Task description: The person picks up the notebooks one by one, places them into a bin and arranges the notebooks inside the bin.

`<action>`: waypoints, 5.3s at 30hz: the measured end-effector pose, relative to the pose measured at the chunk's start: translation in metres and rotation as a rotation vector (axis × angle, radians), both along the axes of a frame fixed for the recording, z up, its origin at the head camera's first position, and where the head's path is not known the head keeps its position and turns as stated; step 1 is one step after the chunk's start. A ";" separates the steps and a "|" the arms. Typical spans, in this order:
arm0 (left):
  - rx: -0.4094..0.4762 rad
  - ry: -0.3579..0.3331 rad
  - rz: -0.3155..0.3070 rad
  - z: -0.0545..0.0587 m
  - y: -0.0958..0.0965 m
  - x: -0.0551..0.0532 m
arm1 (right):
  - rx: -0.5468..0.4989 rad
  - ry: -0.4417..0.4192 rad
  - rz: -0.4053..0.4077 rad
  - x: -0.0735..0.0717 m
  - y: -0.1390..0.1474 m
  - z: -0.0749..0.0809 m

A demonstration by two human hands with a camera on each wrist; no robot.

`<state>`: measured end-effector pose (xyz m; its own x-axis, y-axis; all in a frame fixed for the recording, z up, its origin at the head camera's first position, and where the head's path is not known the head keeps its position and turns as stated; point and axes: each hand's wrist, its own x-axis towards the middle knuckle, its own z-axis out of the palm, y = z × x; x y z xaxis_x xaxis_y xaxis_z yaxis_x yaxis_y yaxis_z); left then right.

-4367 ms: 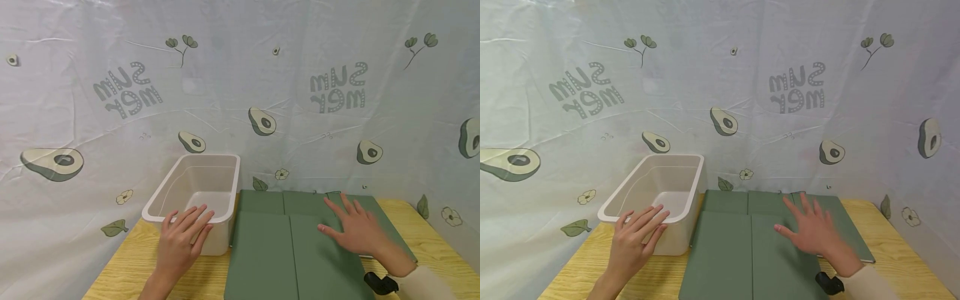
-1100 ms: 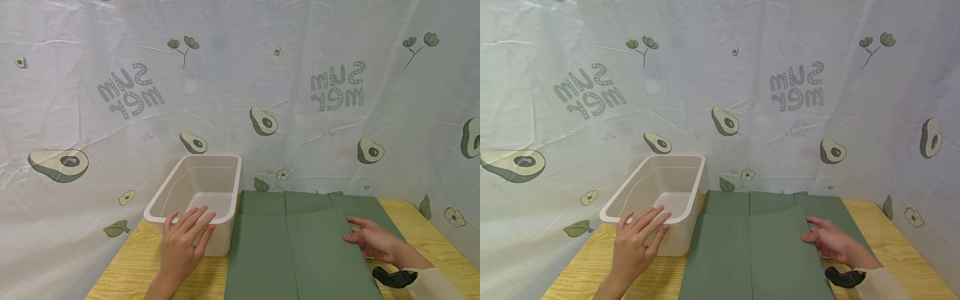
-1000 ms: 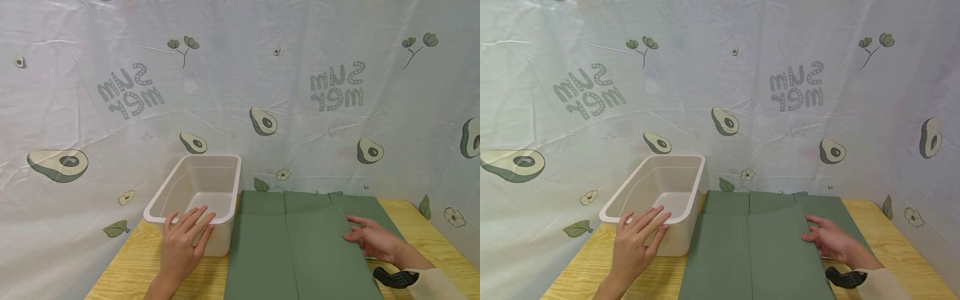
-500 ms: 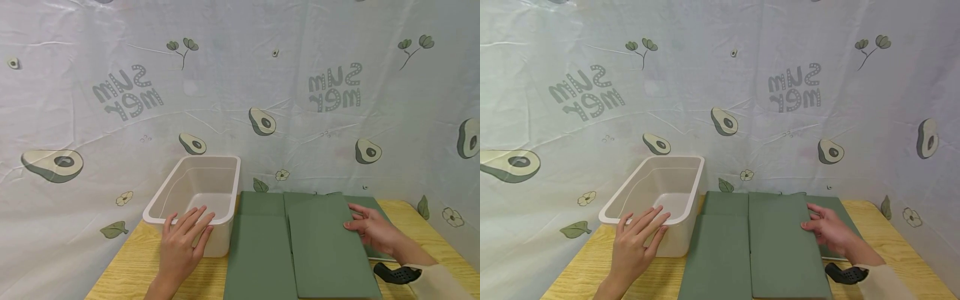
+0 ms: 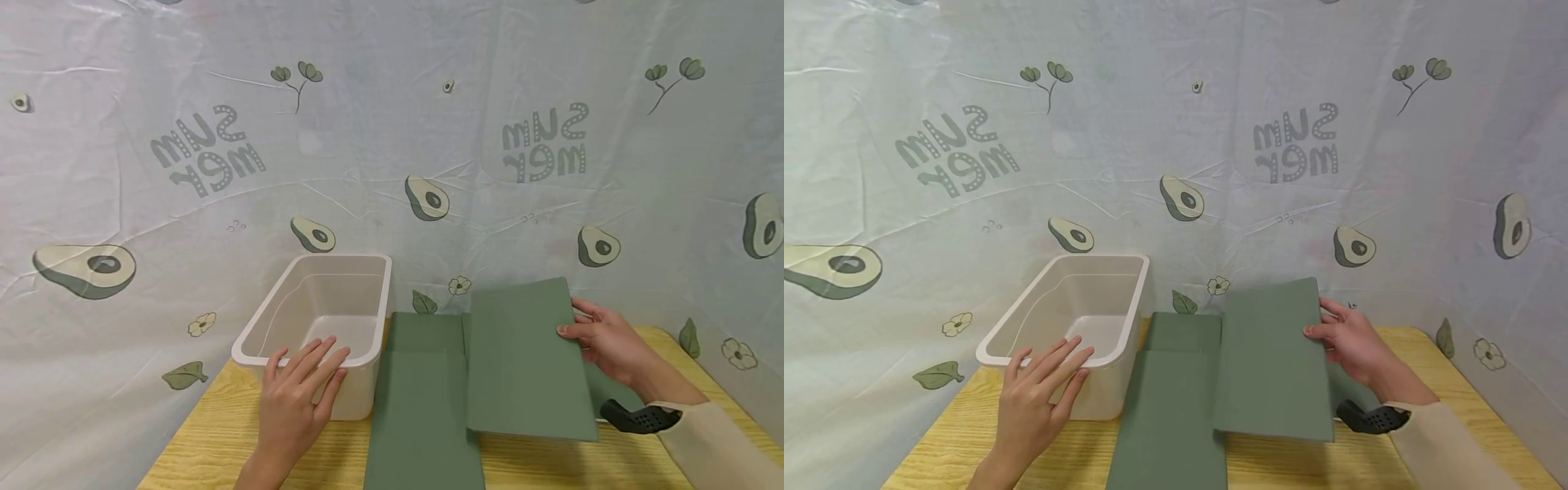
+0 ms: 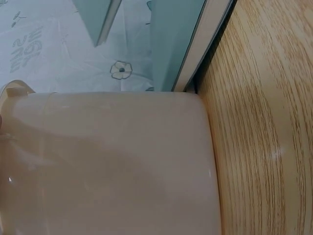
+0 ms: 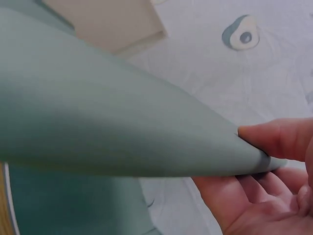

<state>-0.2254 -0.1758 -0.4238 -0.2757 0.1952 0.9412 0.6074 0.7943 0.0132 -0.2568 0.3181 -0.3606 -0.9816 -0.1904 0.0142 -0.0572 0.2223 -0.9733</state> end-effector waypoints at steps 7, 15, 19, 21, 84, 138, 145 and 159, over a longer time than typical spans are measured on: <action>0.005 0.004 -0.009 -0.001 -0.005 0.002 | -0.087 0.016 -0.045 0.002 -0.018 0.021; 0.012 0.012 -0.033 -0.001 -0.007 0.004 | -0.194 -0.001 -0.109 0.005 -0.037 0.051; 0.013 0.015 -0.047 0.000 -0.010 0.005 | -0.215 0.013 -0.118 0.005 -0.046 0.065; 0.012 0.015 -0.053 0.000 -0.012 0.005 | -0.230 0.023 -0.119 0.005 -0.050 0.072; 0.060 0.071 -0.149 -0.005 -0.020 0.007 | -0.459 0.043 -0.275 -0.028 -0.190 0.111; 0.067 0.102 -0.174 -0.004 -0.019 0.001 | -0.590 -0.011 -0.277 -0.065 -0.275 0.068; 0.071 0.100 -0.182 -0.002 -0.023 0.004 | -0.573 -0.035 -0.291 -0.063 -0.288 0.067; 0.079 0.098 -0.209 -0.002 -0.030 0.008 | -0.511 -0.034 -0.320 -0.058 -0.306 0.058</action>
